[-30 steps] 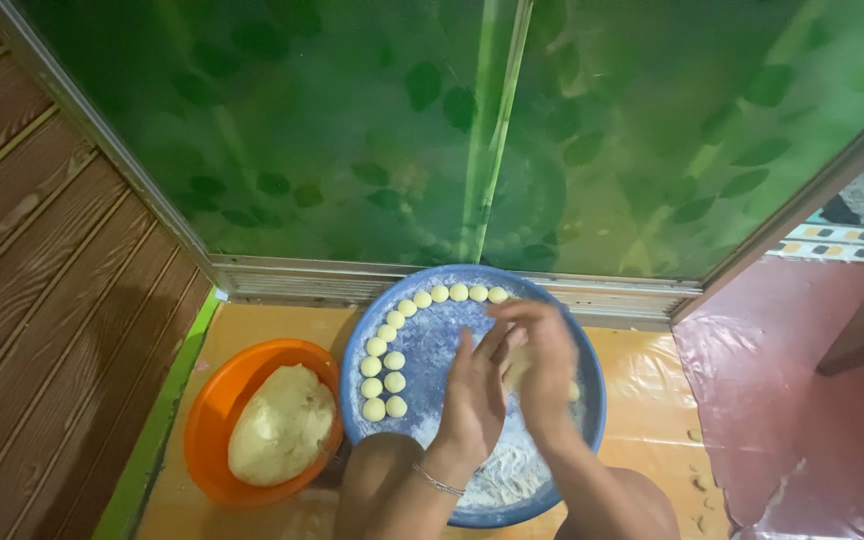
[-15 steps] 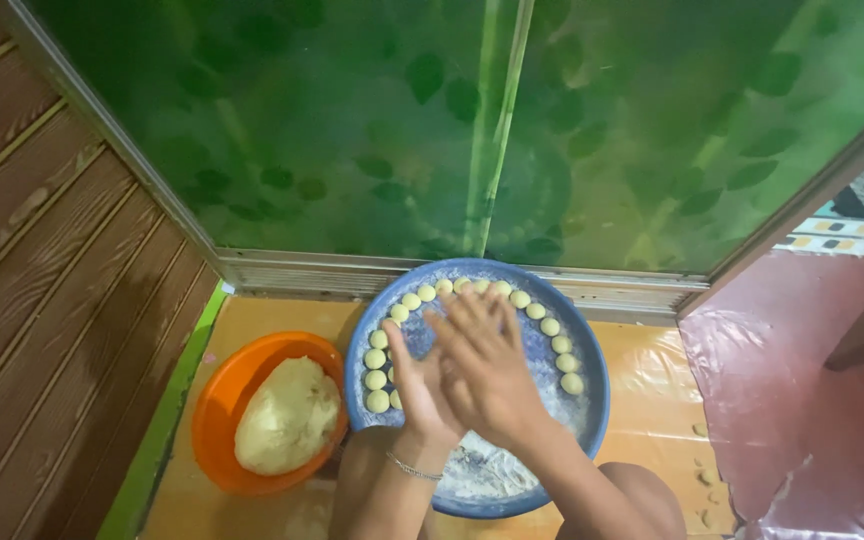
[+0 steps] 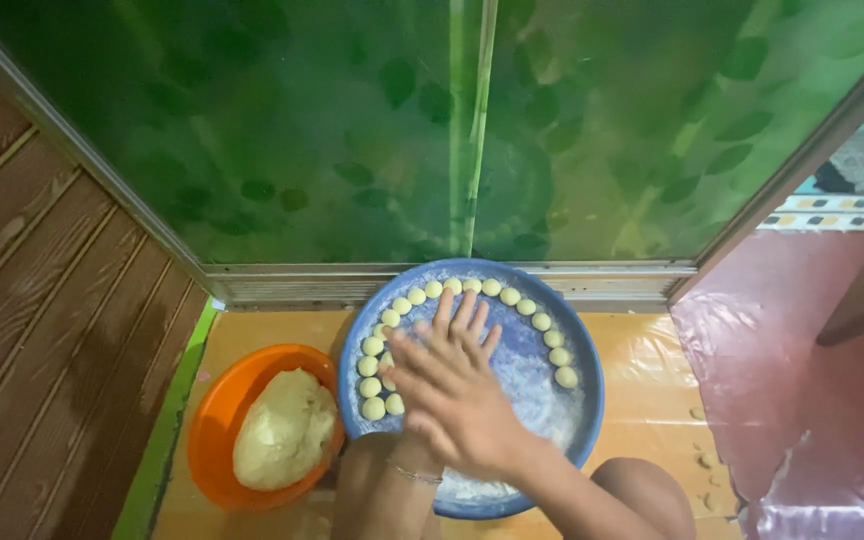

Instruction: Rolling small pieces of dough into uniform balls and arranging them in a tray

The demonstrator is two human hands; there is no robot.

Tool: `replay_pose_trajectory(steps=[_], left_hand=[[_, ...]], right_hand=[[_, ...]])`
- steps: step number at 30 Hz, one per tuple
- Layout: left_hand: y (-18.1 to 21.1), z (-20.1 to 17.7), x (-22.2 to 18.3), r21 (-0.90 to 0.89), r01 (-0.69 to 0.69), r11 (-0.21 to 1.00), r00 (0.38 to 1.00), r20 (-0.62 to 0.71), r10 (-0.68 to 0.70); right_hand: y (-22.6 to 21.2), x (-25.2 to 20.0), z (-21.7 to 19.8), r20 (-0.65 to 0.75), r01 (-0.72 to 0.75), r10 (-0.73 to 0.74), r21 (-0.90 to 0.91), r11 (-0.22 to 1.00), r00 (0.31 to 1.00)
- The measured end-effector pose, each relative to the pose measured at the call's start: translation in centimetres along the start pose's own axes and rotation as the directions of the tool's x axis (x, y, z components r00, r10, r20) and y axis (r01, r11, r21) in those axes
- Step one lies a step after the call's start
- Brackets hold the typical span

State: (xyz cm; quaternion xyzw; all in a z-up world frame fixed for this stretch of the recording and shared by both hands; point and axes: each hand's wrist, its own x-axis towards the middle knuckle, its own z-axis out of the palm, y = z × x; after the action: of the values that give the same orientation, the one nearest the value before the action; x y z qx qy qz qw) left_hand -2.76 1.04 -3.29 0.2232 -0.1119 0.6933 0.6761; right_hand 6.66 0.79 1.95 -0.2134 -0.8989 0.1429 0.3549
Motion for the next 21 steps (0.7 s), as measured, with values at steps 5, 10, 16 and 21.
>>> replay_pose_trajectory(steps=[5, 10, 16, 21], left_hand=[[-2.3, -0.2, -2.5, 0.067, 0.29, 0.955, 0.875, -0.422, -0.237], [-1.6, 3.3, -0.5, 0.334, 0.278, 0.901, 0.946, -0.26, -0.196], [-0.7, 0.3, 0.4, 0.545, 0.183, 0.818, 0.871, -0.477, 0.123], [0.0, 3.1, 0.8, 0.616, 0.155, 0.772, 0.871, -0.454, 0.188]], right_hand=[[3.9, -0.2, -0.4, -0.278, -0.058, 0.012, -0.159, 0.986, 0.96], [5.3, 0.9, -3.8, -0.366, -0.323, 0.275, -0.074, 0.944, 0.889], [5.5, -0.1, -6.6, -0.016, -0.436, 0.489, 0.424, 0.793, 0.872], [4.3, 0.2, -7.1, 0.047, -0.363, 0.363, 0.241, 0.9, 0.93]])
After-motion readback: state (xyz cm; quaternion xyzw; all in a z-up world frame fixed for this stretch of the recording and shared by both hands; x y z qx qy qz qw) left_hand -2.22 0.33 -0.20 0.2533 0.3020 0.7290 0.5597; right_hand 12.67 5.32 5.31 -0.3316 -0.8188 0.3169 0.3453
